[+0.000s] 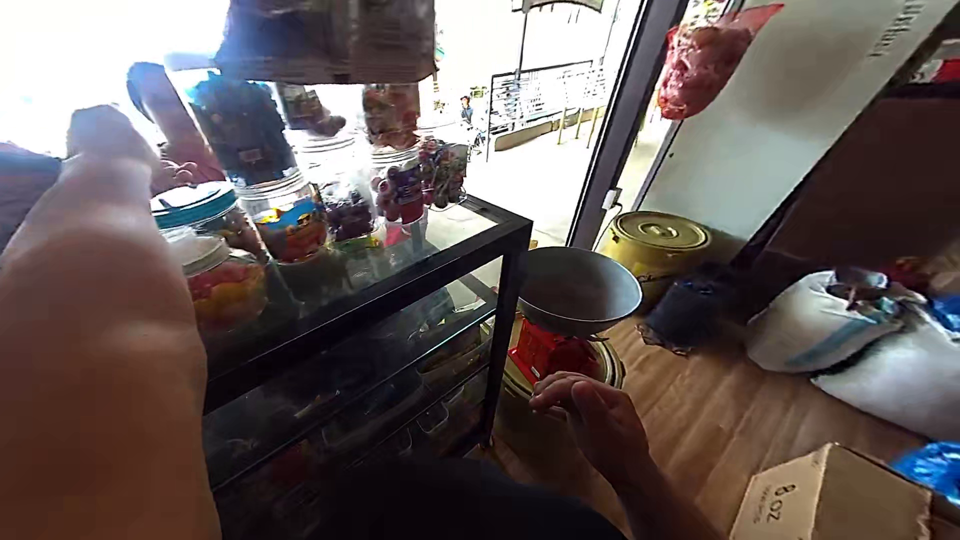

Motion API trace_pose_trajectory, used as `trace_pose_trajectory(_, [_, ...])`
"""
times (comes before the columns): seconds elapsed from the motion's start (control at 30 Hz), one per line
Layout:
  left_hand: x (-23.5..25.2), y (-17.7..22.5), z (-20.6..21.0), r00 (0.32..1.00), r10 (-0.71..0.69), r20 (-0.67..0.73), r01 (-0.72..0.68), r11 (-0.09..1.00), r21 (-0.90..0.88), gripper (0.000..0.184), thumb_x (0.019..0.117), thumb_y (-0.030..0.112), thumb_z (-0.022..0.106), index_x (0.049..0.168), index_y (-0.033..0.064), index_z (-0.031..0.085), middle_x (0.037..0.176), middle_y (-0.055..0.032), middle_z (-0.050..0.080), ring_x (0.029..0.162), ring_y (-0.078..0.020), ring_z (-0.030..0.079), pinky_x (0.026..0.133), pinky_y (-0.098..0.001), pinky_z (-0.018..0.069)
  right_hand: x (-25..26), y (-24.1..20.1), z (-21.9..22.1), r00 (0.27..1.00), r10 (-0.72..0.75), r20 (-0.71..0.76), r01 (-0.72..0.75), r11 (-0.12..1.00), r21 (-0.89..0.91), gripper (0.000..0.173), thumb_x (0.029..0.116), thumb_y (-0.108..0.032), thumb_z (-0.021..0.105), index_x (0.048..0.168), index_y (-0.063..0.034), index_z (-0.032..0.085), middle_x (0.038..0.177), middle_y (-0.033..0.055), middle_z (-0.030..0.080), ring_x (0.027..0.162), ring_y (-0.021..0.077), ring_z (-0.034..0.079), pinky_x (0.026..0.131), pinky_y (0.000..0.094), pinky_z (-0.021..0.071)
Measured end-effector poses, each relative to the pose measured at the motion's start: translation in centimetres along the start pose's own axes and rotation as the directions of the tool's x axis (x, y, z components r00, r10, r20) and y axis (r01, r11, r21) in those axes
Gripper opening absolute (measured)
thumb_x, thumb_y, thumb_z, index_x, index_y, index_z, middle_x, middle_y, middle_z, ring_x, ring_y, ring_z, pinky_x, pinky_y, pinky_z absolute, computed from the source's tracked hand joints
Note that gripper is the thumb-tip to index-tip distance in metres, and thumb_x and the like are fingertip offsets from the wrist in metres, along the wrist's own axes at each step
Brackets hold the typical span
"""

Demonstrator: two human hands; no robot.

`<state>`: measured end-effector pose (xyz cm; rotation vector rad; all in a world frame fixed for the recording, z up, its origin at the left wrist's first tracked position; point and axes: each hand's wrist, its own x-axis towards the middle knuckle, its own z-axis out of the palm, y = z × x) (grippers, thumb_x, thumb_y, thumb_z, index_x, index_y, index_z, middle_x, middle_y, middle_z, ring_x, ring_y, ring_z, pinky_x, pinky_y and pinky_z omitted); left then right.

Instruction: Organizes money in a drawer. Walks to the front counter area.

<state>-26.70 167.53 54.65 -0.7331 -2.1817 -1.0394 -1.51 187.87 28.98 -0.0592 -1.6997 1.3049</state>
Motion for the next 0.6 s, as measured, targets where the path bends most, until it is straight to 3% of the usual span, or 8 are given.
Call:
trace_pose_trajectory(0.07, [-1.2, -1.7, 0.6, 0.963, 0.268, 0.008, -0.264, 0.954, -0.142, 0.031, 0.1069, 0.024, 0.05, 0.118, -0.0011, 0.064, 0.109, -0.0117, 0.067, 0.098, -0.0106, 0.066, 0.083, -0.0337, 0.0556, -0.2, 0.6, -0.9, 0.999, 0.041, -0.022, -0.041, 0.999, 0.017, 0.052, 0.1071, -0.055, 0.042, 0.091, -0.0233, 0.08, 0.088, -0.0102, 0.077, 0.086, 0.0026, 0.073, 0.081, 0.0222, 0.0609])
trace_pose_trajectory(0.13, [-0.9, -3.5, 1.3, 0.914, 0.404, 0.024, -0.397, 0.907, -0.141, 0.042, 0.11, 0.028, 0.043, 0.13, -0.0055, 0.057, 0.124, -0.0184, 0.062, 0.114, -0.0157, 0.062, 0.098, -0.0375, 0.0518, -0.4, 1.3, -1.7, 0.996, 0.087, -0.036, -0.085, 0.995, 0.055, 0.051, 0.1069, -0.054, 0.043, 0.09, -0.0227, 0.08, 0.087, -0.0091, 0.077, 0.083, 0.0033, 0.073, 0.079, 0.0228, 0.0613])
trace_pose_trajectory(0.2, [-0.4, -3.8, 1.6, 0.918, 0.394, 0.039, -0.388, 0.914, -0.121, 0.046, 0.1093, 0.032, 0.044, 0.132, -0.0064, 0.056, 0.127, -0.0193, 0.061, 0.118, -0.0157, 0.061, 0.102, -0.0369, 0.0501, -0.5, 1.8, -2.3, 0.991, 0.127, -0.047, -0.123, 0.989, 0.079, 0.052, 0.1065, -0.054, 0.044, 0.089, -0.0215, 0.08, 0.086, -0.0079, 0.077, 0.081, 0.0037, 0.072, 0.077, 0.023, 0.0613])
trace_pose_trajectory(0.37, [0.0, -3.2, 2.2, 0.964, 0.262, 0.05, -0.249, 0.951, -0.184, 0.041, 0.1066, 0.032, 0.05, 0.123, -0.0043, 0.06, 0.119, -0.0122, 0.064, 0.111, -0.0109, 0.062, 0.097, -0.0328, 0.0519, -0.3, 2.3, -2.7, 0.983, 0.179, -0.051, -0.176, 0.983, 0.053, 0.053, 0.1064, -0.055, 0.043, 0.087, -0.0222, 0.079, 0.084, -0.0086, 0.076, 0.08, 0.0036, 0.072, 0.077, 0.0238, 0.0611])
trace_pose_trajectory(0.47, [1.5, -5.4, 3.4, 0.952, 0.301, 0.053, -0.283, 0.935, -0.215, 0.048, 0.1073, 0.035, 0.045, 0.126, -0.0072, 0.058, 0.125, -0.0164, 0.062, 0.117, -0.0137, 0.06, 0.103, -0.0327, 0.0477, -0.3, 2.5, -2.6, 0.976, 0.212, -0.048, -0.209, 0.977, 0.049, 0.052, 0.1061, -0.054, 0.044, 0.085, -0.022, 0.079, 0.082, -0.0085, 0.076, 0.078, 0.0041, 0.072, 0.076, 0.024, 0.0611])
trace_pose_trajectory(0.6, [3.0, -4.8, 2.7, 0.873, 0.442, 0.204, -0.384, 0.883, -0.268, 0.043, 0.103, 0.028, 0.041, 0.116, -0.0105, 0.057, 0.115, -0.0152, 0.06, 0.112, -0.0138, 0.06, 0.099, -0.0311, 0.0485, 0.0, 2.2, -2.4, 0.97, 0.24, -0.034, -0.237, 0.969, 0.064, 0.051, 0.1063, -0.052, 0.046, 0.084, -0.0212, 0.079, 0.081, -0.0086, 0.075, 0.077, 0.0036, 0.072, 0.075, 0.0233, 0.061])
